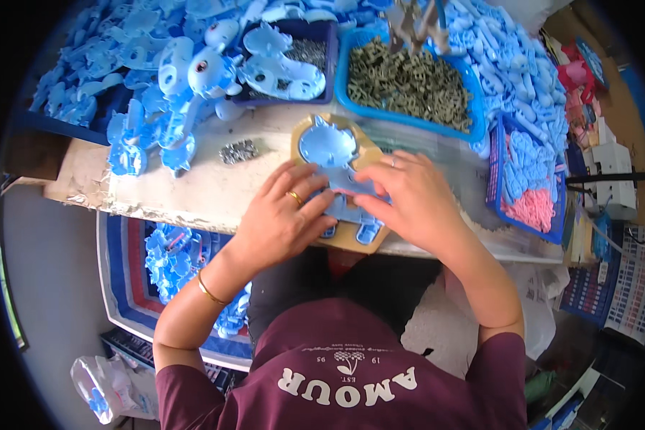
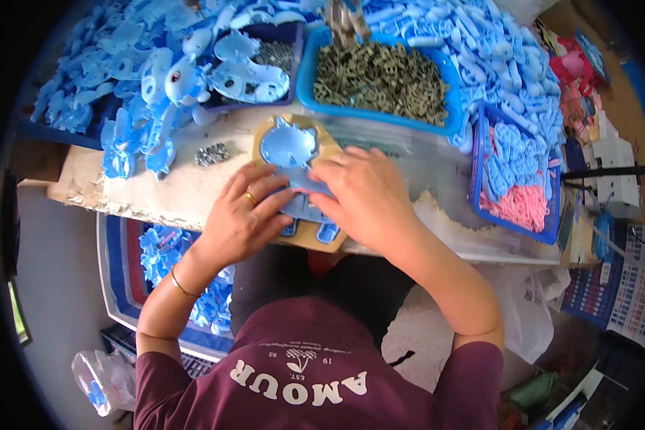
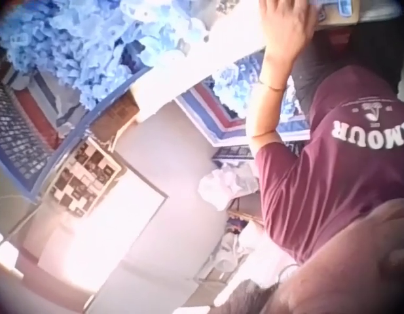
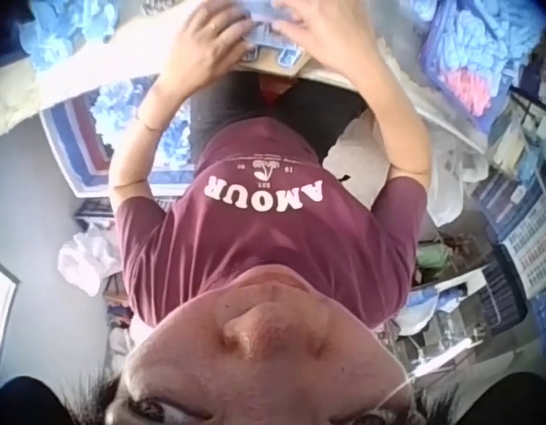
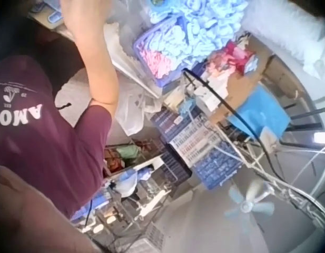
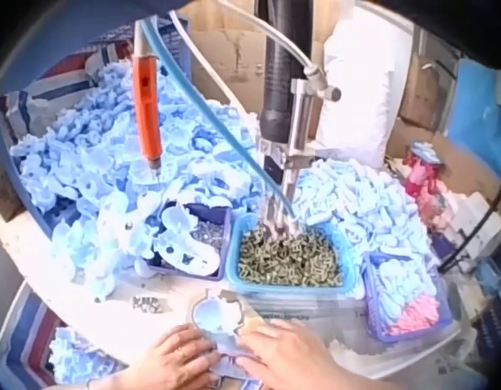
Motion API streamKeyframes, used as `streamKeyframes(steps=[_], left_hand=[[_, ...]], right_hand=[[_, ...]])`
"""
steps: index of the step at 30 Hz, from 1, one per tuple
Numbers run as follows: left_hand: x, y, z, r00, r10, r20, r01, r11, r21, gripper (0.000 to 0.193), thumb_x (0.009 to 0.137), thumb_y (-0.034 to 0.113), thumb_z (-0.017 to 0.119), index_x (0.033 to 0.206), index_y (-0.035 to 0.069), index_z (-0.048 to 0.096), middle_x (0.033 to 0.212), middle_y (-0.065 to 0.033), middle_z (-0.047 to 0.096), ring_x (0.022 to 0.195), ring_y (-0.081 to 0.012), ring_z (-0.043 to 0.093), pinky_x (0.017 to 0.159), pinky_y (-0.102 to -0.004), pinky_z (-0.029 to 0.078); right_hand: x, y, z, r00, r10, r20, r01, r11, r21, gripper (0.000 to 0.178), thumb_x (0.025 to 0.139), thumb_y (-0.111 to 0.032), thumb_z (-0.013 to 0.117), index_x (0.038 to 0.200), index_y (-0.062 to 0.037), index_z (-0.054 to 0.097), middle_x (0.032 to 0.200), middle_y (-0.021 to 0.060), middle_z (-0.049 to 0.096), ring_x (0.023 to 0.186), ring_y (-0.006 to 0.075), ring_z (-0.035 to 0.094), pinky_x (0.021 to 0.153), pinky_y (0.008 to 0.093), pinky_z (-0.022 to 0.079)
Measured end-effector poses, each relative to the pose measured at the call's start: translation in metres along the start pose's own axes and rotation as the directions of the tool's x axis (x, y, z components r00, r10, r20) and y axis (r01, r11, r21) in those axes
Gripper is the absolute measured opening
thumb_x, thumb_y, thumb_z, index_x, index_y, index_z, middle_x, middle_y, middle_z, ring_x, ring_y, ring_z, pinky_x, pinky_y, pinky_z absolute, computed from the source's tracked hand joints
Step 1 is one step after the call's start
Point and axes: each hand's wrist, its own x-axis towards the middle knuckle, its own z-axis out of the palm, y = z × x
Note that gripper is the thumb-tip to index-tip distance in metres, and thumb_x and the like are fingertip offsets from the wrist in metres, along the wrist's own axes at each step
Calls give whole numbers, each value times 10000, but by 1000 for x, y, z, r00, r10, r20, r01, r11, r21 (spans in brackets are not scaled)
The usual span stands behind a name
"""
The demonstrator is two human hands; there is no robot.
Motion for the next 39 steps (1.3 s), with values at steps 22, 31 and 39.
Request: streamKeyframes(steps=[22, 31, 39], left_hand=[[115, -131, -30, 971, 25, -237, 76, 911, 405, 115, 848, 84, 665, 940, 127, 719, 943, -53, 641, 973, -265, 636, 803, -386, 551], [196, -146, 11, 922, -354, 157, 251, 854, 456, 169, 900, 136, 669, 1014, 127, 793, 1085, -73, 765, 1111, -252, 694, 903, -362, 557], [178, -158, 9, 995, -101, 1, 86, 850, 520, 91, 884, 148, 680, 878, 110, 762, 967, -56, 751, 1020, -255, 700, 837, -359, 571]], right_hand=[[144, -72, -83, 908, 282, -310, 48, 665, 745, 277, 888, -56, 679, 1124, 5, 550, 727, 34, 587, 530, 99, 558, 504, 268, 474], [114, -22, -62, 865, 107, -490, 241, 768, 593, 452, 919, -172, 736, 1294, 16, 565, 1106, 68, 666, 920, 116, 648, 779, 288, 549], [103, -7, -73, 913, 105, -395, 193, 741, 643, 427, 933, -169, 700, 1291, 13, 555, 1055, 58, 636, 794, 96, 628, 608, 256, 533]])
